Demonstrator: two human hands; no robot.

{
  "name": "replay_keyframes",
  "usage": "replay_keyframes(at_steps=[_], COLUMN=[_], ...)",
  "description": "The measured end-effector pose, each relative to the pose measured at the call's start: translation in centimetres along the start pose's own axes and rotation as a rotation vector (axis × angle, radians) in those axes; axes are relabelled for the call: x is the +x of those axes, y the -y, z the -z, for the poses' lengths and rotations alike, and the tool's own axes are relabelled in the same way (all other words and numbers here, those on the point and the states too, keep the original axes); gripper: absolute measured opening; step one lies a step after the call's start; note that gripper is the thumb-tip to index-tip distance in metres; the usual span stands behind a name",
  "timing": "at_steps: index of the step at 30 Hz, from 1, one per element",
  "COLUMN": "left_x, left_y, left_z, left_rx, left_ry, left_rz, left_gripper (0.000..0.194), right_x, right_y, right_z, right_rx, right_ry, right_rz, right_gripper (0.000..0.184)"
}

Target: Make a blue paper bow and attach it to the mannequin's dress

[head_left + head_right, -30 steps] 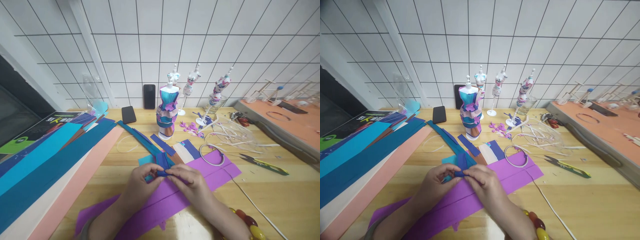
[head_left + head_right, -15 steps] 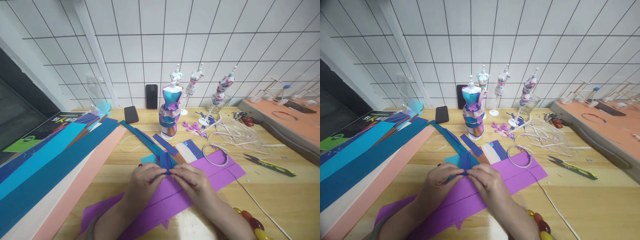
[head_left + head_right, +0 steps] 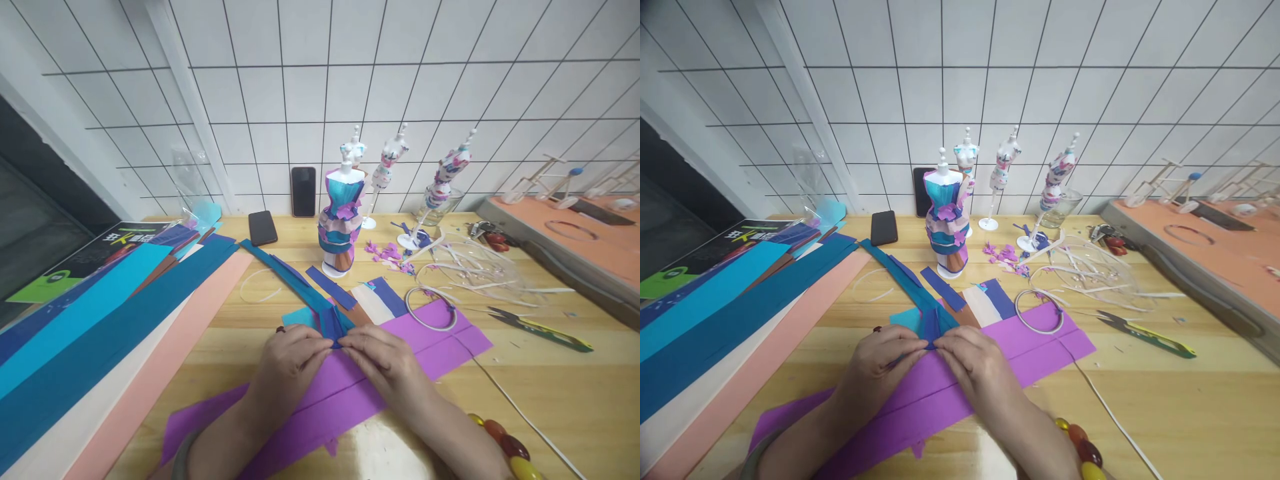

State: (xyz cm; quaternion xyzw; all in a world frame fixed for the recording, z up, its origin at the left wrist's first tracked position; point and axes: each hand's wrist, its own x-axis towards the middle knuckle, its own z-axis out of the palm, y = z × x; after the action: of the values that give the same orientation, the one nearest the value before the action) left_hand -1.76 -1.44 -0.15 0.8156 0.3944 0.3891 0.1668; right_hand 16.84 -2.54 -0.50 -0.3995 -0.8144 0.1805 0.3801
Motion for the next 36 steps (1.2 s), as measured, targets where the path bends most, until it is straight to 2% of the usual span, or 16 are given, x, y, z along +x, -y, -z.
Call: replay_keyframes(at_steps=[5, 17, 22, 30, 36], left_x=[0.03, 0.09, 0.46, 0.34, 0.40], left_y=[0.01, 0.14, -0.07, 0.12, -0.17], left_z=[0.00, -0.10, -0.02, -0.04, 0.07], left_rx=[-0.011, -0.161, -0.257, -0.291, -0.319], left_ry=[-0.005, 0.009, 0.010, -0.013, -0.011], left_rz=[-0.011, 0.138, 0.180, 0.130, 0.197], left_gripper=[0.015, 0.017, 0.012, 0.010, 0.008], right_x=[0.09, -0.15, -0.08, 0.18, 0.26], right_y=[0.20, 0.08, 0.22, 0.38, 0.39], right_z=[-0.03, -0.25, -0.17, -0.28, -0.28], right_rx=[-0.004, 0.029, 0.056, 0.194, 0.274], right_ry=[-0.027, -0.079, -0.080, -0.130, -0.147], right_rz=[-0.004, -0.052, -0.057, -0.197, -0.249], right_gripper=[0.019, 0.018, 0.018, 0.014, 0.011])
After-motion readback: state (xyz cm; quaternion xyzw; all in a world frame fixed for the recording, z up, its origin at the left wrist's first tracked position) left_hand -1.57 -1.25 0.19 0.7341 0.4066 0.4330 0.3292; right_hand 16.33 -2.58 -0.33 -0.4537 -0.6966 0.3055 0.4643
